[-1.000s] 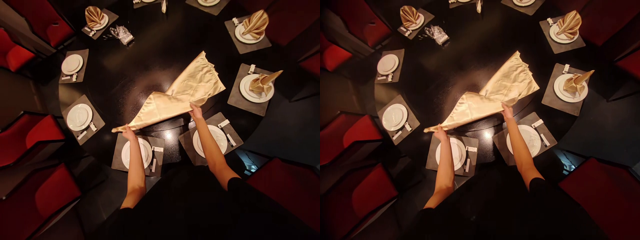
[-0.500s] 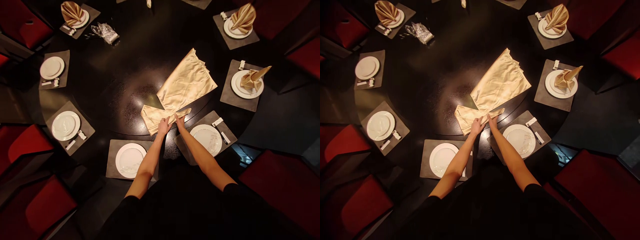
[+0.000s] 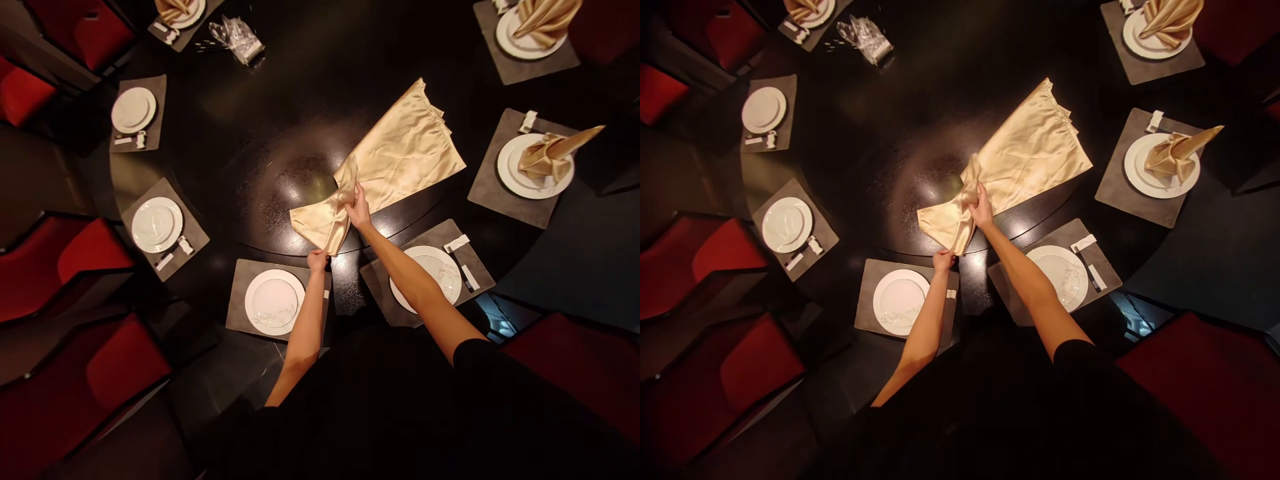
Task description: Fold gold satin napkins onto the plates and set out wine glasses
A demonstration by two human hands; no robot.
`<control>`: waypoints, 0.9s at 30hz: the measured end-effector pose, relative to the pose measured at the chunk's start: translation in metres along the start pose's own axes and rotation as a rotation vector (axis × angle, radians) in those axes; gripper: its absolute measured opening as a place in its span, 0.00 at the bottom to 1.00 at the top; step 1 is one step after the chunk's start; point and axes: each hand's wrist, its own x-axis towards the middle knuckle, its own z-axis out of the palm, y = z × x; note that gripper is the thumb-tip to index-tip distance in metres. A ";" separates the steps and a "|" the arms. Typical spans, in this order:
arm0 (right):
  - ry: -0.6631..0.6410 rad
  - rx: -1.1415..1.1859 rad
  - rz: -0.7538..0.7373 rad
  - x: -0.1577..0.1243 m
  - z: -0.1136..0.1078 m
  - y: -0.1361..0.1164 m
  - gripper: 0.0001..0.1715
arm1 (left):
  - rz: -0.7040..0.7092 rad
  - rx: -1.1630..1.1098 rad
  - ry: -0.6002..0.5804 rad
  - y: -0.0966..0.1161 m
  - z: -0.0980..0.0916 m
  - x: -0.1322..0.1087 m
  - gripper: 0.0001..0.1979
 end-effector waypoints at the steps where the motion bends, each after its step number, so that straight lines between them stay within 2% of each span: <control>1: 0.011 -0.023 -0.055 0.013 0.000 -0.011 0.54 | -0.040 0.014 -0.029 -0.005 0.014 -0.005 0.15; 4: 0.085 -0.204 -0.120 0.031 -0.006 -0.034 0.55 | -0.086 0.066 -0.117 -0.016 0.049 -0.028 0.13; 6: -0.009 -0.354 -0.153 0.018 -0.012 -0.035 0.46 | -0.038 0.093 -0.163 -0.019 0.056 -0.043 0.11; 8: -0.255 -0.462 -0.227 -0.011 -0.017 -0.023 0.35 | 0.052 0.111 -0.176 -0.016 0.048 -0.050 0.11; 10: -0.514 -0.551 -0.327 -0.045 -0.019 -0.004 0.27 | 0.238 0.183 -0.193 -0.008 0.031 -0.047 0.13; 12: -0.659 -0.657 -0.384 -0.074 -0.017 0.016 0.26 | 0.478 0.326 -0.247 0.002 0.014 -0.036 0.17; 13: -0.678 -0.707 -0.388 -0.084 -0.015 0.024 0.26 | 0.583 0.409 -0.290 0.006 0.008 -0.028 0.18; 15: -0.646 -0.744 -0.353 -0.096 -0.009 0.038 0.23 | 0.692 0.534 -0.380 0.013 0.001 -0.012 0.19; 17: -0.618 -0.702 -0.321 -0.098 -0.003 0.048 0.22 | 0.714 0.598 -0.431 0.015 0.001 0.001 0.17; 19: -0.576 -0.593 -0.289 -0.098 0.000 0.058 0.24 | 0.716 0.648 -0.440 0.013 0.003 0.011 0.12; 21: -0.474 -0.437 -0.246 -0.099 0.002 0.070 0.25 | 0.714 0.719 -0.470 0.010 0.004 0.018 0.07; 24: -0.284 -0.187 -0.162 -0.102 0.003 0.091 0.24 | 0.673 0.825 -0.545 0.006 0.004 0.025 0.11; 27: -0.233 -0.087 -0.109 -0.107 0.004 0.107 0.19 | 0.653 0.889 -0.585 0.003 0.004 0.029 0.15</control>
